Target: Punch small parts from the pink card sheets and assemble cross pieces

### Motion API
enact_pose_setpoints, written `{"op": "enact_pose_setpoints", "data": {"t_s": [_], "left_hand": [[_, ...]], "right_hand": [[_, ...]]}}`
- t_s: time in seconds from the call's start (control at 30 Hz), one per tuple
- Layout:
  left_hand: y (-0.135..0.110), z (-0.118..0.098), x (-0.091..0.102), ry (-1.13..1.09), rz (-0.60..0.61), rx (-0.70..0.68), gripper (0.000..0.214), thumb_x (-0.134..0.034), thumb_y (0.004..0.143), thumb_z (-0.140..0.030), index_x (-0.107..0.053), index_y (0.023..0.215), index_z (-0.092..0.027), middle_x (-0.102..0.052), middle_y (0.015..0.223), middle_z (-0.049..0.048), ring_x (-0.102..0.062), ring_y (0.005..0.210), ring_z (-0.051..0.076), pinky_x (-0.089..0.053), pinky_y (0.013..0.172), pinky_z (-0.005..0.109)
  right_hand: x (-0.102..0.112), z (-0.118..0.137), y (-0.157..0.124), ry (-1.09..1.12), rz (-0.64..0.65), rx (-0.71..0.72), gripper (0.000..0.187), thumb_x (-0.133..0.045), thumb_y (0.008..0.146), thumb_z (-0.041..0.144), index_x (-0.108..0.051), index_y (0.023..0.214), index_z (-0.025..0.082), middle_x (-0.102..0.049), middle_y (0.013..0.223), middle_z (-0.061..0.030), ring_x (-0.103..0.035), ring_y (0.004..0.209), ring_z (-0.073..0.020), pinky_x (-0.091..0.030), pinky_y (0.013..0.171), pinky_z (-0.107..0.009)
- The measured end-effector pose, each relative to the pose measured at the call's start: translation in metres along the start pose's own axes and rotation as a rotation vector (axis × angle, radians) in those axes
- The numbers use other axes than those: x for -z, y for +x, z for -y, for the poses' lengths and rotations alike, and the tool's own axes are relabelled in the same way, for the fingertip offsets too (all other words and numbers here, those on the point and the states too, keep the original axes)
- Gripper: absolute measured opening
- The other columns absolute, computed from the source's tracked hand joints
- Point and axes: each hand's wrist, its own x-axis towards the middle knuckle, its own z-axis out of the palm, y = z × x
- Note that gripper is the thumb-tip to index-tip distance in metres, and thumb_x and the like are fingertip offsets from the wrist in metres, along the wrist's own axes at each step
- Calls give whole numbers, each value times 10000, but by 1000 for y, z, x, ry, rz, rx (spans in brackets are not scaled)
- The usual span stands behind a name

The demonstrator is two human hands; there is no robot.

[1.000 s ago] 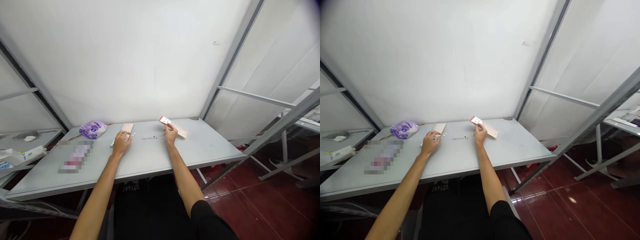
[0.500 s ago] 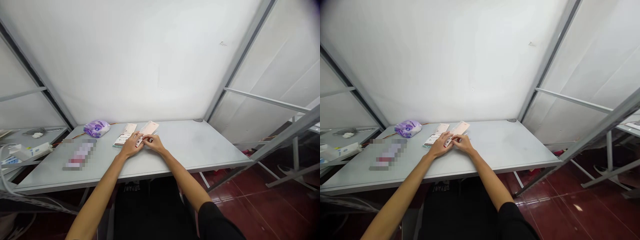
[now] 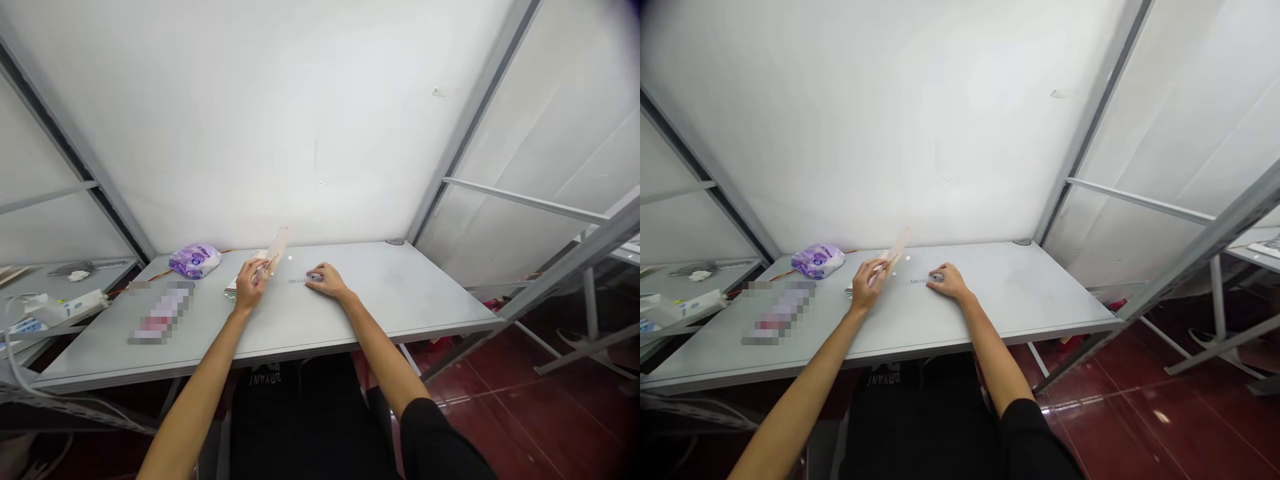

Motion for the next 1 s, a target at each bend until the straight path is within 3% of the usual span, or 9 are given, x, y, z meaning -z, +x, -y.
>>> {"op": "enact_pose_setpoints", "data": {"t_s": [0.07,0.13,0.3,0.5,0.6,0.73,0.9,1.0], "left_hand": [[1,1,0,-80,1,71,296,-589,943,-382,-704,1173,-235,-659,1238,100,-642,1171,261,-601,899,394],[1,2,0,-118,22,106,295,-600,934,-390,-706,1160,-232,-659,1234,102,-650,1157,258,-608,869,379],[-2,3,-4,54,63,-16,247,-641,908,-365,-725,1104,-241,-673,1177,91,-646,1140,267,-557,994,436],[-3,12,-5,177,82,-86,230,-646,905,-361,-727,1075,-228,-676,1126,89,-655,1104,270,-519,1039,439],[-3,14,-5,186,138,-73,219,-635,901,-362,-728,1054,-234,-678,1116,82,-662,1081,263,-521,1030,436],[-4,12,-6,185,197,-64,213,-625,891,-370,-726,1024,-239,-684,1097,77,-667,1069,257,-521,1030,424],[-5,12,-7,189,216,-23,220,-625,894,-368,-723,1036,-231,-687,1092,84,-660,1088,269,-511,1038,440],[-5,12,-8,185,210,-25,215,-624,907,-367,-720,1038,-227,-689,1076,80,-664,1066,270,-519,1018,456]], "right_hand": [[-1,-7,-1,-47,95,13,190,-819,815,381,-817,974,279,-666,1100,-81,-623,1032,-233,-529,931,-378],[-4,-8,-1,-48,108,21,115,-788,861,364,-815,929,276,-661,1093,-71,-627,1013,-216,-527,913,-353],[-11,-5,-4,-76,95,50,125,-680,950,327,-770,968,243,-638,1120,-53,-621,804,-149,-522,840,-331],[-7,-10,-3,49,-221,-60,189,-591,971,328,-733,916,215,-683,1012,-72,-660,837,-185,-534,857,-341],[-3,-10,-1,158,-370,-137,268,-538,975,372,-717,854,214,-694,928,-66,-660,715,-171,-555,830,-348],[-3,-3,-1,321,-513,-106,243,-561,944,381,-727,904,209,-700,957,-74,-682,706,-159,-580,794,-334],[-9,7,-4,276,-394,117,173,-621,907,303,-771,925,218,-706,1011,-87,-692,905,-194,-595,857,-344],[-12,9,-6,162,-302,169,168,-629,911,251,-796,924,236,-706,1042,-92,-694,958,-214,-588,922,-389]]}}
